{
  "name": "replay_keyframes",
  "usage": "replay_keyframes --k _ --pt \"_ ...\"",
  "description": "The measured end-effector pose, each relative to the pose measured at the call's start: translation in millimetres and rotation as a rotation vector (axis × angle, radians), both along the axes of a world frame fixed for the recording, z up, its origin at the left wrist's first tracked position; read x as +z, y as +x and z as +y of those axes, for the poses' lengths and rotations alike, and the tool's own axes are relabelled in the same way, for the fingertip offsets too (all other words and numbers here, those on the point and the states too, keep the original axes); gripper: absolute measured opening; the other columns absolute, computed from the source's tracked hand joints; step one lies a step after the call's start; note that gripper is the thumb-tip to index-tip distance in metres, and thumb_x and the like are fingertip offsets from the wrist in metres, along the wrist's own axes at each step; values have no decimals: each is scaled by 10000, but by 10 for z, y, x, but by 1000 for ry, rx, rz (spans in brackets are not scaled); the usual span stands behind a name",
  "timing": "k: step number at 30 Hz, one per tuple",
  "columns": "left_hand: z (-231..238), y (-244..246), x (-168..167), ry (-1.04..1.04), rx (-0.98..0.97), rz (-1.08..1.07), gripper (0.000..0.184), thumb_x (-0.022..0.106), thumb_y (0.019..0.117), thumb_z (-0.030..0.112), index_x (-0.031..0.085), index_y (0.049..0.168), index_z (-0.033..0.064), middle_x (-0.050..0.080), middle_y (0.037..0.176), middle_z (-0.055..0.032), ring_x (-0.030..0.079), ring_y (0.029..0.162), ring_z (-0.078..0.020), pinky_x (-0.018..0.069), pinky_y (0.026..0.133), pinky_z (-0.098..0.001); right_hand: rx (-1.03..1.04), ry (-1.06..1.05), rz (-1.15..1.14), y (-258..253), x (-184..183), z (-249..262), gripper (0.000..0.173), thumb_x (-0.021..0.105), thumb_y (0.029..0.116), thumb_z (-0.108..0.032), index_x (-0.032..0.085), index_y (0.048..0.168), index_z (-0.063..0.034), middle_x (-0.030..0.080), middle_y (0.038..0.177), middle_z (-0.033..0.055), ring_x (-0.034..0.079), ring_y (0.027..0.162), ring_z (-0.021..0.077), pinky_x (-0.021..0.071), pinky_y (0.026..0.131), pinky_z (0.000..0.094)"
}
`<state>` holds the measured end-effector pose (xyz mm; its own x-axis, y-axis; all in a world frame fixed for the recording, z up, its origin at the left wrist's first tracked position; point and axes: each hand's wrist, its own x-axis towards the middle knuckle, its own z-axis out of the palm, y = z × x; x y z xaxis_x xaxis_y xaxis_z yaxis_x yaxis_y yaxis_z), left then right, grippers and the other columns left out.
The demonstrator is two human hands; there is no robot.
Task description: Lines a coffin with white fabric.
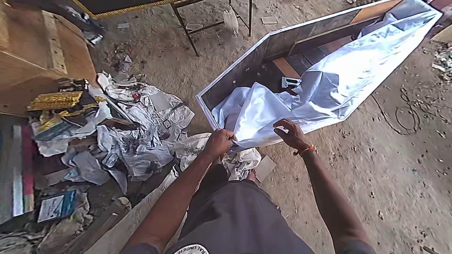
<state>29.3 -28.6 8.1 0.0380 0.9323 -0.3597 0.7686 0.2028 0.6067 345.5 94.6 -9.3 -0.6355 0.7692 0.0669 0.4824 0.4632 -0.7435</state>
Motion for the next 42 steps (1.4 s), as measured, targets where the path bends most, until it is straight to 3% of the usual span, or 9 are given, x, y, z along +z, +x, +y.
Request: replay_keyframes --k 3,8,14,16,20,23,33,39,42 --pt "81 21 93 -92 19 26 166 645 901 130 777 1000 140 743 951 -75 687 954 -254 516 878 -541 88 65 -67 -102 36 -115 442 709 920 -450 732 1187 -98 710 1214 104 640 1175 263 510 1021 462" --pt "109 -71 79 -86 55 -127 108 758 861 152 776 959 110 739 879 -41 685 841 -169 548 817 -457 211 318 -192 -422 -63 -377 705 766 770 -676 695 1254 -169 680 1257 80 618 1180 300 490 972 554" --pt "151 -111 140 -99 68 -209 205 848 820 211 756 942 73 716 832 -34 658 780 -131 546 790 -411 168 505 -173 -576 -159 -453 517 729 865 -547 714 1162 -123 707 1054 118 678 970 319 540 795 527" --pt "149 -121 119 -79 61 -215 206 854 804 219 759 919 77 712 818 -33 654 772 -140 540 779 -425 193 485 -155 -540 -164 -445 374 704 920 -416 715 1131 -107 712 1044 125 692 963 318 554 776 509" --pt "172 -124 117 -72 78 -251 183 861 795 176 753 892 65 708 799 -26 645 745 -115 542 754 -380 158 569 -103 -465 -177 -379 239 598 900 -161 714 1100 -97 710 1019 129 694 937 330 556 735 501" --pt "176 -149 126 -65 86 -263 171 857 801 165 754 898 69 712 808 -18 643 748 -99 538 753 -361 139 532 -76 -378 -122 -269 208 558 1011 -215 735 1045 -112 725 993 102 702 939 301 566 767 480" --pt "228 -195 349 87 90 -346 158 863 798 159 740 864 85 688 743 26 611 672 -50 511 671 -281 -75 173 -47 224 113 232 219 626 998 -231 792 1063 -105 758 1030 95 714 1008 268 562 910 497" --pt "286 -242 331 202 177 -609 224 863 772 102 731 946 52 727 798 -3 675 701 -69 571 679 -251 -165 79 60 265 219 265 207 657 979 -214 795 1028 -67 759 984 82 715 947 176 564 905 392" --pt "285 -202 307 256 240 -642 234 827 803 92 729 1010 39 738 908 -25 701 817 -100 597 771 -293 -212 16 65 273 300 217 184 666 968 -173 788 1018 -44 750 980 88 704 942 172 562 902 379"
